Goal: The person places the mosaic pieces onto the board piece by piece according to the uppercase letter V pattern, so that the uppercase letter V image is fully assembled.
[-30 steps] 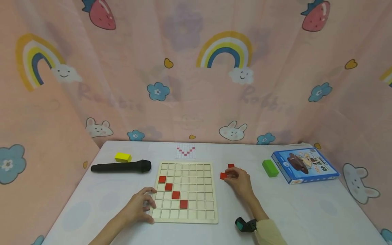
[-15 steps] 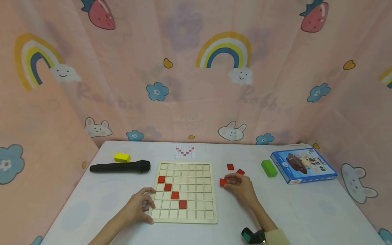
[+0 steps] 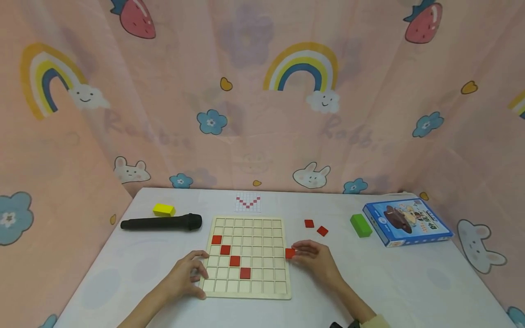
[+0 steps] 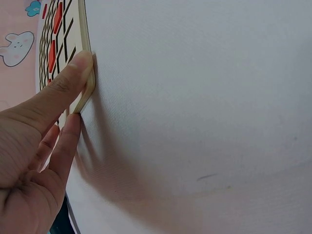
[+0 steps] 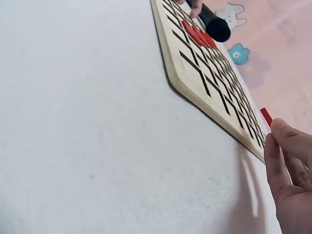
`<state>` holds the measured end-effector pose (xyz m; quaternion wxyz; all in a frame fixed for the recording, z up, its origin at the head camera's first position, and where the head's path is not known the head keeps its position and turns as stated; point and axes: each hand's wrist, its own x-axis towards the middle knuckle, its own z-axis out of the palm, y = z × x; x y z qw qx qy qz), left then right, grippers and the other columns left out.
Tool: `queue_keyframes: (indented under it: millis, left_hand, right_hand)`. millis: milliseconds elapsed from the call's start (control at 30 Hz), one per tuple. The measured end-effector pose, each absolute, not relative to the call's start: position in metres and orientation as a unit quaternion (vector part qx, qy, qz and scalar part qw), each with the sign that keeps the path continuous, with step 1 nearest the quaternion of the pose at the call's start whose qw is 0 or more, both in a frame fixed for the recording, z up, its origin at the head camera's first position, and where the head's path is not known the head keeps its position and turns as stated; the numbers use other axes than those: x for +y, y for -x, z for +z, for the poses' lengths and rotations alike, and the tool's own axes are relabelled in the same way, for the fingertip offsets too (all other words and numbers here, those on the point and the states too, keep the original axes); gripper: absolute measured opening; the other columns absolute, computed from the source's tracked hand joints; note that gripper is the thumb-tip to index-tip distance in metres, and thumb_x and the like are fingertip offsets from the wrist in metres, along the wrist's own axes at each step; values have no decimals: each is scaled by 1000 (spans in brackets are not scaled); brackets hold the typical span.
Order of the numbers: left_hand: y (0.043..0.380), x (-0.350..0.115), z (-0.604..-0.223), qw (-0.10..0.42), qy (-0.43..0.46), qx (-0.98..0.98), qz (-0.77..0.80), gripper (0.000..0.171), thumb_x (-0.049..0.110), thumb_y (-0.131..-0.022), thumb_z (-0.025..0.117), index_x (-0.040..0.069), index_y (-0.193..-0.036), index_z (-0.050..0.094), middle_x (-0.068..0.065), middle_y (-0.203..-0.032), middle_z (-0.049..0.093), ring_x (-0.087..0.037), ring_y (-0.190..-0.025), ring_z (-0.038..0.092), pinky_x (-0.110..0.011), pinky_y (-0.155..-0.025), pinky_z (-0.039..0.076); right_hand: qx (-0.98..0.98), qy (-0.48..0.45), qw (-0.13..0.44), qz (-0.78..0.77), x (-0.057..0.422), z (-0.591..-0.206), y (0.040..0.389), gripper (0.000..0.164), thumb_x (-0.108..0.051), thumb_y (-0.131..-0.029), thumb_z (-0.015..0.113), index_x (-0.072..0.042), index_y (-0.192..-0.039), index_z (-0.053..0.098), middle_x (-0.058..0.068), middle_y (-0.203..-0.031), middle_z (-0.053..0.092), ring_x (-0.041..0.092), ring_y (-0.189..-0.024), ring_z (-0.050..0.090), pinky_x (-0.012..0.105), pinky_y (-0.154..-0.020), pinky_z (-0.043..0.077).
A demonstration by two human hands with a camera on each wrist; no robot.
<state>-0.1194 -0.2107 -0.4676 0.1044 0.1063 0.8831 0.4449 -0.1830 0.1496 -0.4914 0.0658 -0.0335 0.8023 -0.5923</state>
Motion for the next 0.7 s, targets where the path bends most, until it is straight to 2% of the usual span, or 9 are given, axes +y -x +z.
queue_keyframes:
  millis: [133,267,467,700]
  left_hand:
    - [120,-212,-468,102,-112,881,448,38,-2,-50,90,5,-76,63,-19,-131,46,-45,-117,46,-26,-81,58]
    - [120,-211,-469,103,-113,883,444,38,-2,-50,90,5,-76,63,-19,-132,46,-45,-118,46,-26,-81,58]
    - [121,-211,-470,106,-105,885,440,38,-2,-50,89,6,-76,63,-19,-132,46,-44,-118,46,-26,-81,58]
    - [120,-212,-470,104,-104,880,452,38,-3,-50,89,6,-76,62,-19,-132,46,-44,-117,46,-27,-82,58]
  right_hand:
    - [789,61,80,-606,143,-493,178,33,-6,-76,79,-3,-107,68,10,-105,69,20,-95,65,19,-82,56]
    - [787,65,71,-609,133,-496,172,33,-5,-75,80,-3,-105,68,9,-103,69,20,-94,65,16,-81,55]
    - [787,82,53,-609,123,-498,165,30,-6,-75,80,-3,-103,69,7,-99,69,17,-89,65,18,-83,54]
    - [789,102,40,-604,108,-497,164,30,-6,-77,78,-1,-105,68,10,-102,69,18,-87,65,18,-82,55]
